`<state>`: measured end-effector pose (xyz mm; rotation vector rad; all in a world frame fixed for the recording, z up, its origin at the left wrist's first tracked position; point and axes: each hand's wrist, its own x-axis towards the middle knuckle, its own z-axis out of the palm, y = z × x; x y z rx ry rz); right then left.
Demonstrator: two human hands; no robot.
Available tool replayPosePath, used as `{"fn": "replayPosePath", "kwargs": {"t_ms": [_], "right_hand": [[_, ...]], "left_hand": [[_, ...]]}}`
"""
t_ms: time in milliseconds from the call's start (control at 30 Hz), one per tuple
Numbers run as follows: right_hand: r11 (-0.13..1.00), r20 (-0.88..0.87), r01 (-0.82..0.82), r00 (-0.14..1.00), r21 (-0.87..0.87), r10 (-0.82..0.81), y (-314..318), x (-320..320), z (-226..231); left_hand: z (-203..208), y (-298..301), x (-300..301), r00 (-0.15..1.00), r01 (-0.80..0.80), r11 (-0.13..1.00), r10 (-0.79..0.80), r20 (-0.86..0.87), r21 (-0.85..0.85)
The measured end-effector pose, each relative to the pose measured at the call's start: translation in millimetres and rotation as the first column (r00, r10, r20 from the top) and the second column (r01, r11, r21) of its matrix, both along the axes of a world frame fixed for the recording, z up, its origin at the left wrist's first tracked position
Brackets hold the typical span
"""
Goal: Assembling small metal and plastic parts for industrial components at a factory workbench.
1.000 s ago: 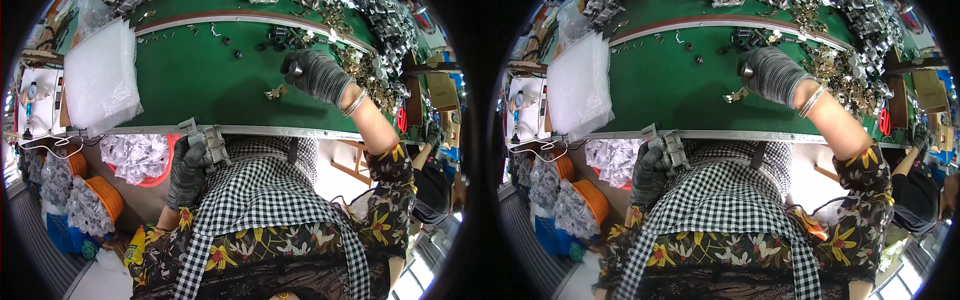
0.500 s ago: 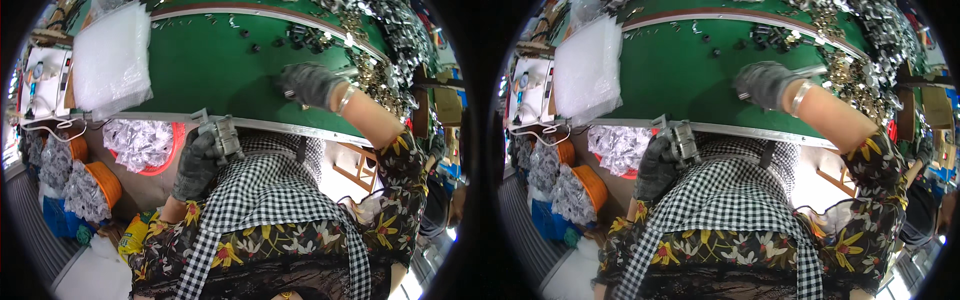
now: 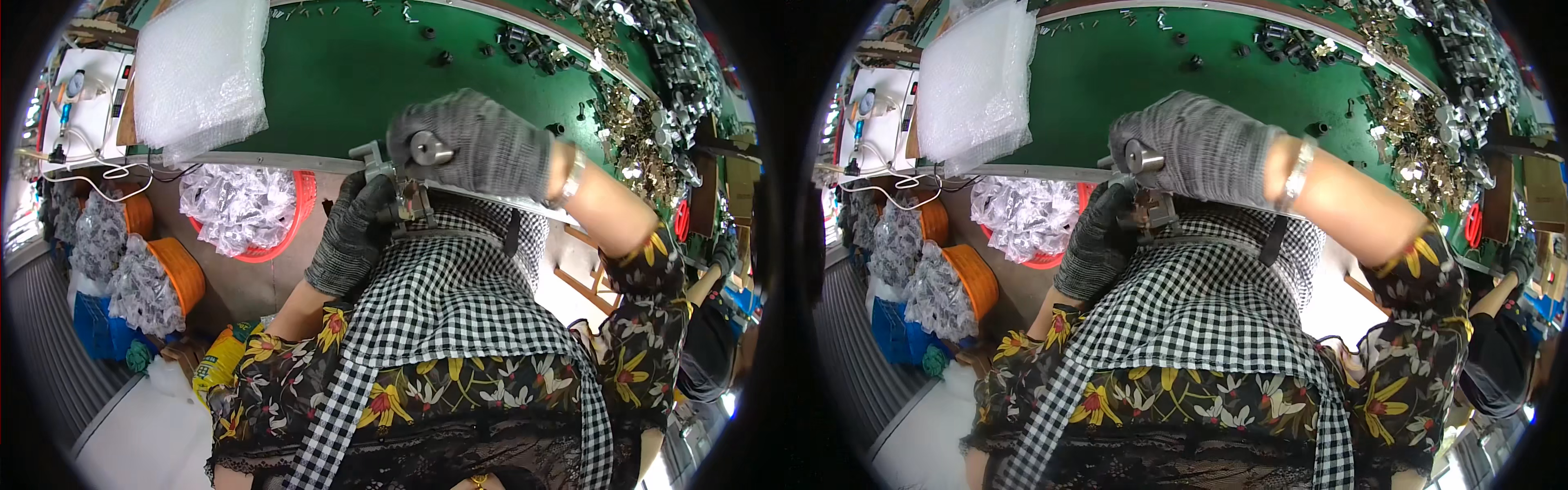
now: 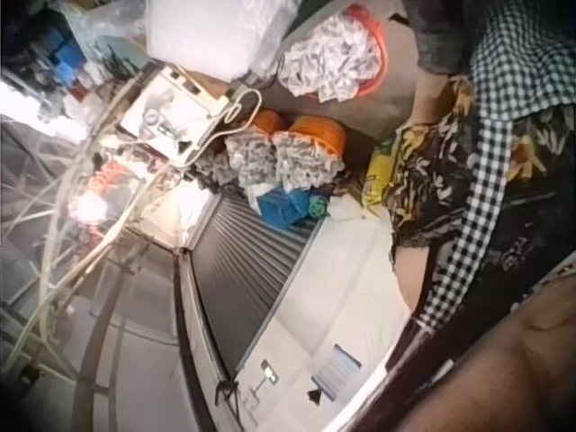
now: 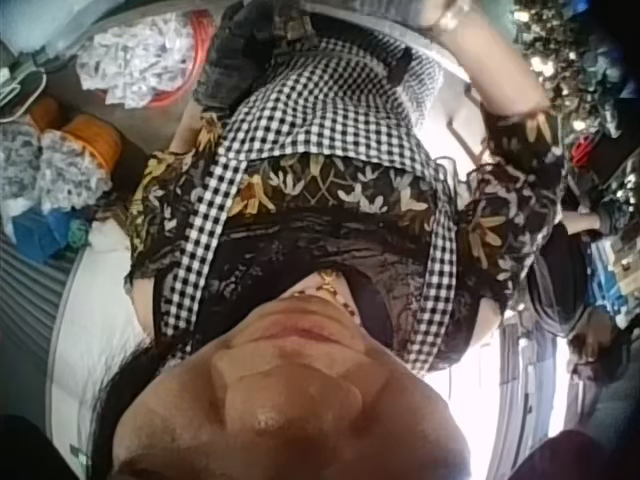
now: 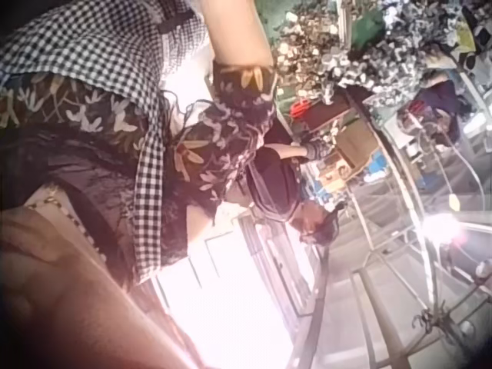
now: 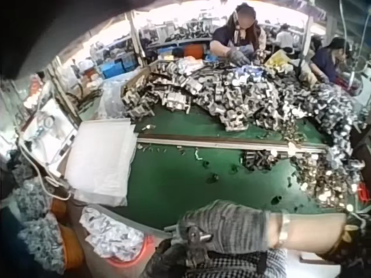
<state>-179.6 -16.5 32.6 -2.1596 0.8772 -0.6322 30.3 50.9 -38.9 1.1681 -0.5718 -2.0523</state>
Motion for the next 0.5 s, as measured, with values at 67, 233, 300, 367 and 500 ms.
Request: {"fn": "replayPosePath", "kwargs": {"t_ms": [67, 233, 300, 367, 500], "right_hand": [[0.991, -0.055, -0.130, 0.990, 0.016, 0.131, -8, 10, 3], [0.982, -0.177, -0.180, 0.966, 0.059, 0.188, -12, 21, -8], [0.982, -0.210, -0.168, 0.960, 0.090, 0.183, -10, 29, -8], [0.994, -0.361, -0.109, 0.927, 0.016, 0.107, -5, 35, -14], [0.952, -0.408, 0.064, 0.910, 0.298, 0.067, -5, 39, -2]], "left_hand": [[-7, 4, 8, 0.993, 0.003, 0.998, 0.004, 0.118, -0.060], [-17, 4, 16, 0.982, 0.048, 0.999, -0.043, -0.184, 0.021], [-29, 7, 17, 0.968, 0.204, 0.951, -0.160, 0.194, -0.232], [-22, 7, 13, 0.992, 0.116, 0.991, -0.113, 0.051, -0.067], [-9, 4, 5, 0.999, 0.045, 0.999, -0.045, -0.024, -0.004]]}}
